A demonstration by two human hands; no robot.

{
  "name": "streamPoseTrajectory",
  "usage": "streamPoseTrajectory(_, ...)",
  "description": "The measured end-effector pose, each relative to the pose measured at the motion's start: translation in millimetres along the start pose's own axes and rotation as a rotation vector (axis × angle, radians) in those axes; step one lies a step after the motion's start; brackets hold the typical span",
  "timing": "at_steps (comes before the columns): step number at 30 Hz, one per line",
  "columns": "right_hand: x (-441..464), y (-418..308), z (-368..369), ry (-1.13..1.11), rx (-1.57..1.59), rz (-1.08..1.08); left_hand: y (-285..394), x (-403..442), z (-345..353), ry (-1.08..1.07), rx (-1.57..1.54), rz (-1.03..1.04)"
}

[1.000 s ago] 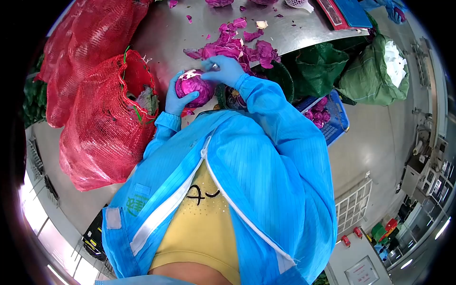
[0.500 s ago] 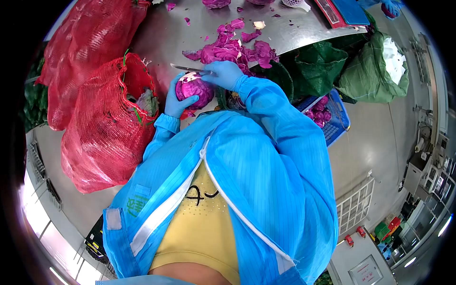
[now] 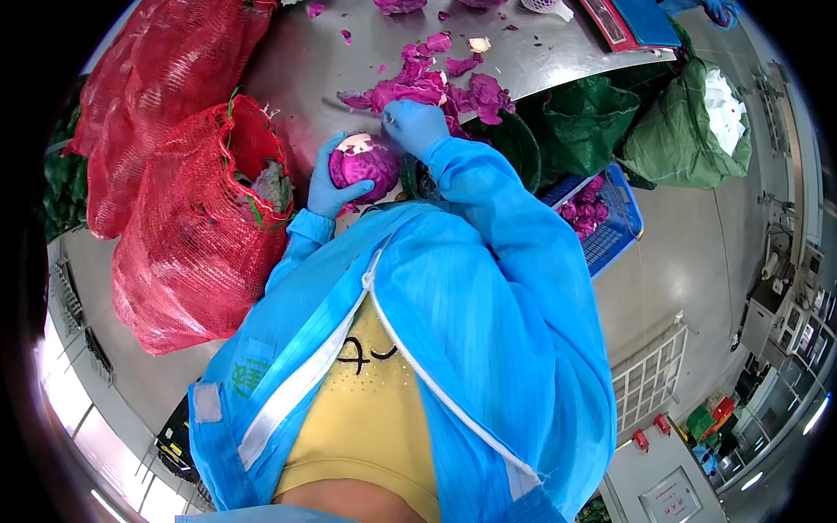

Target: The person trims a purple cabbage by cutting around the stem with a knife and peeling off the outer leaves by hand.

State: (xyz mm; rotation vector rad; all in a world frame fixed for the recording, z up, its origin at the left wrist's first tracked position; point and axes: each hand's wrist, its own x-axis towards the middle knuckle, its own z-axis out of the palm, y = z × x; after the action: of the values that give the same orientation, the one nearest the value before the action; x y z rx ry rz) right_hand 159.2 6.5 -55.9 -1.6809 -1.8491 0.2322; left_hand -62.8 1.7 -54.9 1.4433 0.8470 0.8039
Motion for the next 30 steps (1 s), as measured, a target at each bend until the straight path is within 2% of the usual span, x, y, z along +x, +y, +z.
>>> streamPoseTrajectory(2,3,7,1,-0.131,-0.019,0.203,2,-1,-4,-0.004,0.015,-0.082)
streamPoseTrajectory(3,0,7,0,-0.108,0.143,0.345,2,-1,-5,0.003,-0.041,-0.085)
streamPoseTrajectory(4,-3,7,-1,-0.107,0.138,0.347,1,0,-7,0.010,-0.098,-0.087)
streamPoseTrajectory(6,-9,4,-1,-0.137,0.594,0.584,-3,-1,-12,0.007,-0.071,-0.087)
streamPoseTrajectory(7,-14,1,0,-0.145,0.596,0.584,-3,-3,-14,-0.020,-0.107,-0.063)
streamPoseTrajectory(10,-23,-15,-12,-0.389,0.848,0.701,-1,-8,-21,-0.055,-0.126,-0.047)
streamPoseTrajectory(13,-34,-33,-15,-0.538,1.072,0.698,0,-14,-23,-0.038,-0.139,-0.068)
streamPoseTrajectory(14,-36,-38,-18,-0.550,1.031,0.724,0,-14,-22,-0.013,-0.170,-0.070)
streamPoseTrajectory(17,-32,-49,-31,-0.490,1.005,0.721,3,-14,-14,0.053,-0.201,-0.039)
streamPoseTrajectory(19,-35,-43,-24,-0.266,0.952,0.504,-5,-12,-10,0.066,-0.169,0.014)
streamPoseTrajectory(23,-38,-18,-18,-0.319,0.893,0.470,-11,-6,-6,0.042,-0.152,0.079)
streamPoseTrajectory(24,-37,-16,-19,-0.318,0.893,0.471,-13,-5,-6,0.010,-0.178,0.079)
streamPoseTrajectory(26,-35,-10,-21,-0.470,1.157,0.533,-14,-4,-7,-0.011,-0.146,0.099)
streamPoseTrajectory(28,-34,-11,-19,-0.468,1.107,0.543,-17,-5,-8,-0.057,-0.278,0.039)
streamPoseTrajectory(30,-34,-11,-17,-0.560,1.258,0.686,-19,-6,-12,-0.061,-0.319,0.008)
